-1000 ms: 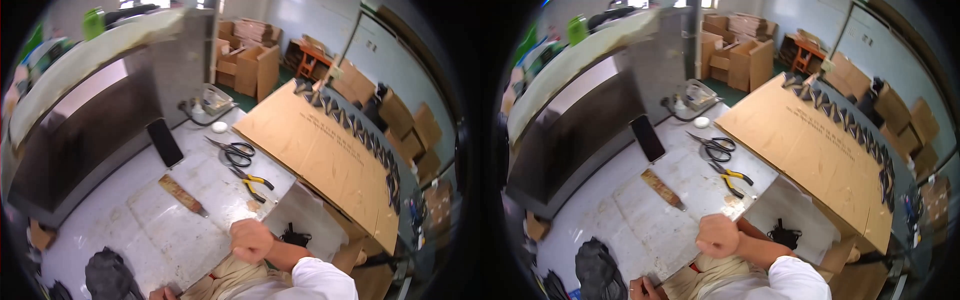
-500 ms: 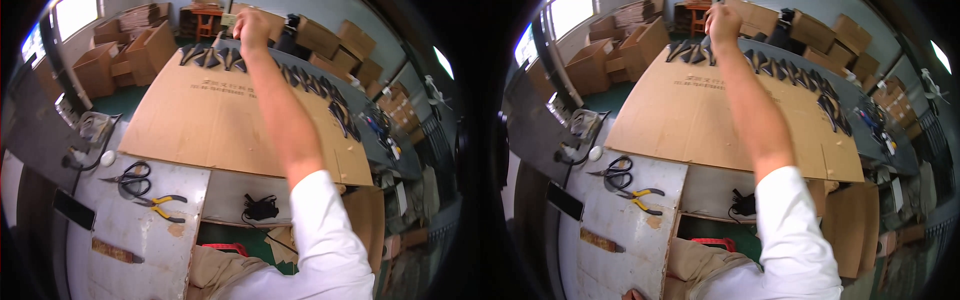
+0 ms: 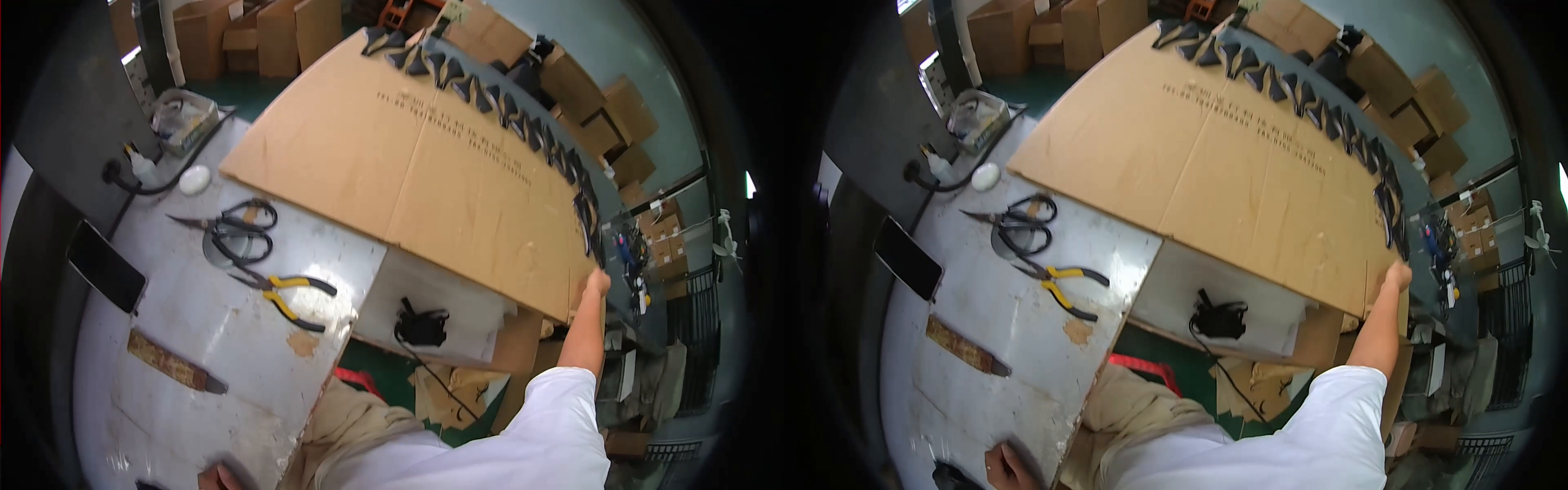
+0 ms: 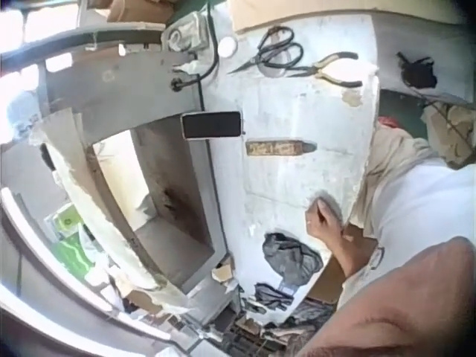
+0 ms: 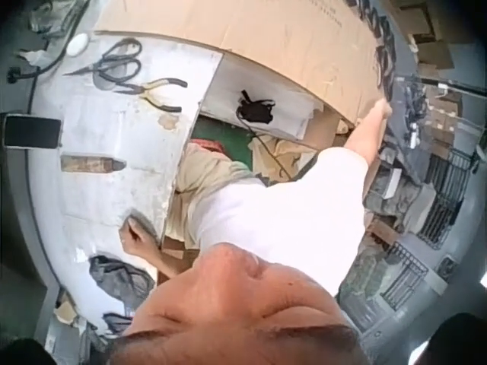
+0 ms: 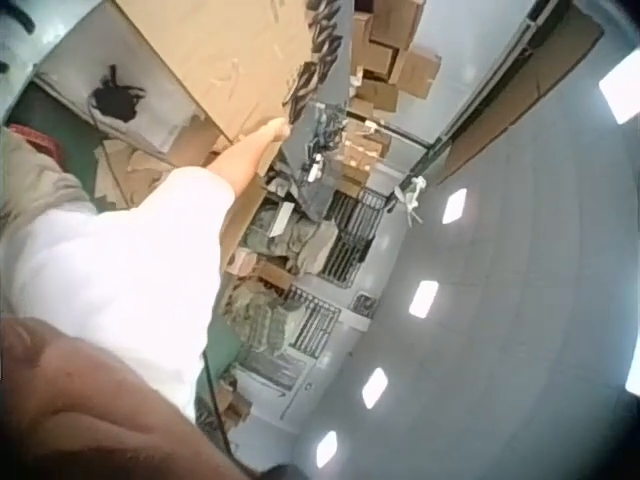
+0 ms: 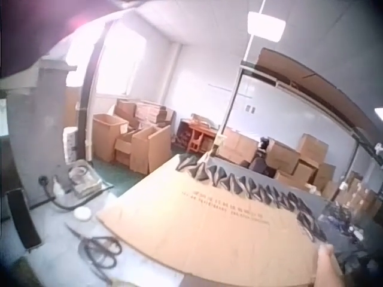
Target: Inspecting and organizing bicycle saddle components on an industrial workbench.
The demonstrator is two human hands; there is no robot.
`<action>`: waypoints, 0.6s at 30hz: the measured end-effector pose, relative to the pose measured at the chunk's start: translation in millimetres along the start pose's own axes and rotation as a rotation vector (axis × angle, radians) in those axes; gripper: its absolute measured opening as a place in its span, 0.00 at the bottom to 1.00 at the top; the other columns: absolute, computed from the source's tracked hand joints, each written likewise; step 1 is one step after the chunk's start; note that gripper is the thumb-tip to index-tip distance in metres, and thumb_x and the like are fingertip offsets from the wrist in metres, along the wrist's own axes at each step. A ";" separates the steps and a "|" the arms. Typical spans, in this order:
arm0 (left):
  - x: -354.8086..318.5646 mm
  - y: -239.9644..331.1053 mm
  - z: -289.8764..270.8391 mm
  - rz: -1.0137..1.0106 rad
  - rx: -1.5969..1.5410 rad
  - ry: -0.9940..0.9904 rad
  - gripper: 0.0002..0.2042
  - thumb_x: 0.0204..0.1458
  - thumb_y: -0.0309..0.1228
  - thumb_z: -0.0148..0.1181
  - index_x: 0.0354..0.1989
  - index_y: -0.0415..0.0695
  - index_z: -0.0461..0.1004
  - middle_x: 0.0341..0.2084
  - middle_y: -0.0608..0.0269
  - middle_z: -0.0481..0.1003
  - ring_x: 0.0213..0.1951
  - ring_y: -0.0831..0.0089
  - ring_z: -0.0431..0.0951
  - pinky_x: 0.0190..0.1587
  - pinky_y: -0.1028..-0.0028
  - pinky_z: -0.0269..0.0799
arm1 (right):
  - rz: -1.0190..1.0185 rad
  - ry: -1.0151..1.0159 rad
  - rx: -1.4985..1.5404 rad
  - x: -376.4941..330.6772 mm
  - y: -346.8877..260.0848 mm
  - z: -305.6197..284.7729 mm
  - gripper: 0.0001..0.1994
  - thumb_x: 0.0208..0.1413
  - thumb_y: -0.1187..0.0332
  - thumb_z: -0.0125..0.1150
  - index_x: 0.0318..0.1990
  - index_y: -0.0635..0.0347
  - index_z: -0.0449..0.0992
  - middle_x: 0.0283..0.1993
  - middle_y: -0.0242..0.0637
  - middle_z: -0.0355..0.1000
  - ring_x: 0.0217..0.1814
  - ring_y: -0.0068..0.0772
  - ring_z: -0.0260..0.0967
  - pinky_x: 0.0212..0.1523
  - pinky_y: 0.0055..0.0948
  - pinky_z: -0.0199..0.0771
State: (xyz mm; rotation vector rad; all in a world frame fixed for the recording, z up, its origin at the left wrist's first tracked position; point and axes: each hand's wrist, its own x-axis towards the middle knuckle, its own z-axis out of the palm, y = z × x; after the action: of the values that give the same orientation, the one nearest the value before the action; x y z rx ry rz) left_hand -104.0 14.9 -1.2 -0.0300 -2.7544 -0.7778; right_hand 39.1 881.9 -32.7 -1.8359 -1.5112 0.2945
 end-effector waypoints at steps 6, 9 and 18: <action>-0.9 7.5 9.9 -0.052 -0.040 -0.028 0.09 0.59 0.30 0.60 0.33 0.35 0.79 0.25 0.48 0.77 0.26 0.55 0.75 0.32 0.62 0.73 | -0.138 -0.033 -0.568 -61.2 -43.8 12.6 0.38 0.58 0.42 0.48 0.69 0.58 0.55 0.72 0.53 0.55 0.74 0.54 0.51 0.71 0.56 0.47; 0.1 1.8 12.4 -0.034 -0.071 -0.025 0.10 0.59 0.30 0.61 0.33 0.33 0.79 0.25 0.48 0.77 0.26 0.56 0.75 0.33 0.63 0.73 | -0.069 -0.176 -0.486 -48.6 -47.3 18.1 0.43 0.60 0.36 0.41 0.74 0.55 0.44 0.75 0.51 0.49 0.76 0.55 0.46 0.72 0.58 0.41; -7.7 0.8 8.6 -0.074 -0.103 -0.002 0.11 0.59 0.31 0.61 0.34 0.32 0.79 0.27 0.48 0.78 0.28 0.58 0.75 0.35 0.64 0.74 | -0.149 -0.263 -0.517 -97.8 -36.2 -2.9 0.45 0.59 0.33 0.40 0.75 0.54 0.42 0.76 0.50 0.45 0.78 0.55 0.41 0.74 0.54 0.40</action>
State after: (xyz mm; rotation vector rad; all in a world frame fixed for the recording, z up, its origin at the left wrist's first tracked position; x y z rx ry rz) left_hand -98.8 20.4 -9.9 0.0511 -2.7286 -0.9384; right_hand -14.2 792.2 -32.8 -2.1207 -2.0410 0.0759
